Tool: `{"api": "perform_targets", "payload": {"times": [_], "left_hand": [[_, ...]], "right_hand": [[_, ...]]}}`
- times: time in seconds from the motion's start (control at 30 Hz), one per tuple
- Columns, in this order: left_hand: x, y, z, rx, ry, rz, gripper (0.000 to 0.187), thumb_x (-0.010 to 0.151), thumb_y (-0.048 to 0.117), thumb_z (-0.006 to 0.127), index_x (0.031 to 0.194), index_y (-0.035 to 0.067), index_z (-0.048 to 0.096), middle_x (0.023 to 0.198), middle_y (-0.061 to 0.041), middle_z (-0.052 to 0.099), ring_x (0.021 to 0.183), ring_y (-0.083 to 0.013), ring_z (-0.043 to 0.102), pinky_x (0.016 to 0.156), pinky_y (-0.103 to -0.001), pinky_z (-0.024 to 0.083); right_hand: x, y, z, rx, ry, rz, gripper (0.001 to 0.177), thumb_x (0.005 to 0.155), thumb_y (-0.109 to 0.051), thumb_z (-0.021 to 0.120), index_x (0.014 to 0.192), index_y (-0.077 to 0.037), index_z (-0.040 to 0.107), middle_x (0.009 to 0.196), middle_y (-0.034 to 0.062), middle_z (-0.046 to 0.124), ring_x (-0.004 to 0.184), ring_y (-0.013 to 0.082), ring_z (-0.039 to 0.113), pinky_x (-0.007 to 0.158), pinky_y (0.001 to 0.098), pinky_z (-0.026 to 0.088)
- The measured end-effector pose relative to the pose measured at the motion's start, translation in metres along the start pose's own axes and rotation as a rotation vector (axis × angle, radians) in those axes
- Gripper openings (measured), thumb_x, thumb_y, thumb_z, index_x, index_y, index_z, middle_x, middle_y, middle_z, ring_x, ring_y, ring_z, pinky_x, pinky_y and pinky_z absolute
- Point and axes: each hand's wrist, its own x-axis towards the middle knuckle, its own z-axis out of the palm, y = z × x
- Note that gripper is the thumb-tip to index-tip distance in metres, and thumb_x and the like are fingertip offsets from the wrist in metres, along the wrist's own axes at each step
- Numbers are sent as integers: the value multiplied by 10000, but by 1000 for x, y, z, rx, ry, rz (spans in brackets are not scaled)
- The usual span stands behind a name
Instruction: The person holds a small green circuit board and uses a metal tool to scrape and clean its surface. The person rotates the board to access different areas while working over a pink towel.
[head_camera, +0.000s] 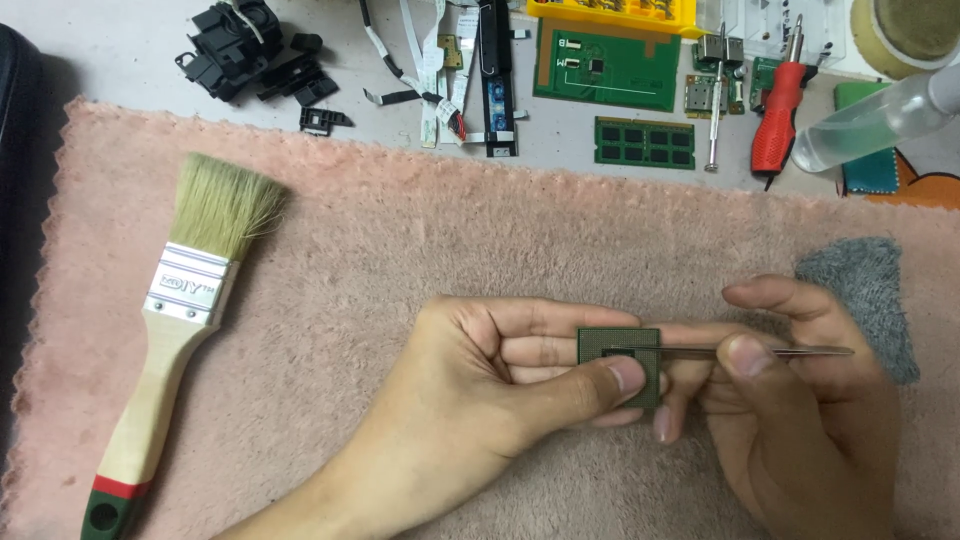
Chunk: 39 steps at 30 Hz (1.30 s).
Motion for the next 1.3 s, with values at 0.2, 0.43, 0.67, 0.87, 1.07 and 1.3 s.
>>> {"api": "perform_targets", "payload": {"times": [0.2,0.43,0.67,0.87,1.07,1.3], "left_hand": [[1,1,1,-23,9,-18,417,888,-23,859,1288,-141,875,1012,-253,903,945,-321,884,935,-448,790],[0,0,-1,-25,-3,-16,440,894,-9,861,1312,-144,868,988,-221,899,961,-302,883,952,-467,796],[0,0,2,-23,6,-15,378,902,-47,852,1267,-140,874,1018,-279,906,941,-344,893,922,-429,784],[1,2,4,-4,46,-44,375,882,-62,860,1249,-134,888,1028,-290,915,931,-348,897,917,-443,787],[2,0,4,-26,68,-52,384,867,-71,869,1241,-154,886,1009,-298,906,931,-354,891,912,-461,785],[4,-6,1,-34,76,-23,391,870,-75,882,1252,-158,895,938,-224,894,924,-330,882,921,-479,802]], "right_hand": [[-4,2,-3,-5,19,-12,187,1129,-56,544,1254,80,577,1118,404,864,519,417,776,484,461,657],[-4,0,1,10,50,-26,153,1119,-35,572,1178,103,599,1136,398,851,552,427,775,542,488,683],[-6,-3,2,-85,43,-96,104,1108,-15,564,1167,69,581,1140,367,828,718,374,812,652,427,717],[-3,0,-6,-3,-55,-173,78,1103,-7,610,1180,-4,623,1119,279,816,765,315,794,709,381,718],[-1,-3,-6,-13,-70,-156,108,1086,2,623,1193,-1,614,1115,281,830,801,313,805,716,385,718],[5,-2,-11,24,-49,-130,96,1088,9,603,1183,0,598,1074,283,825,737,347,820,679,432,760]]}}
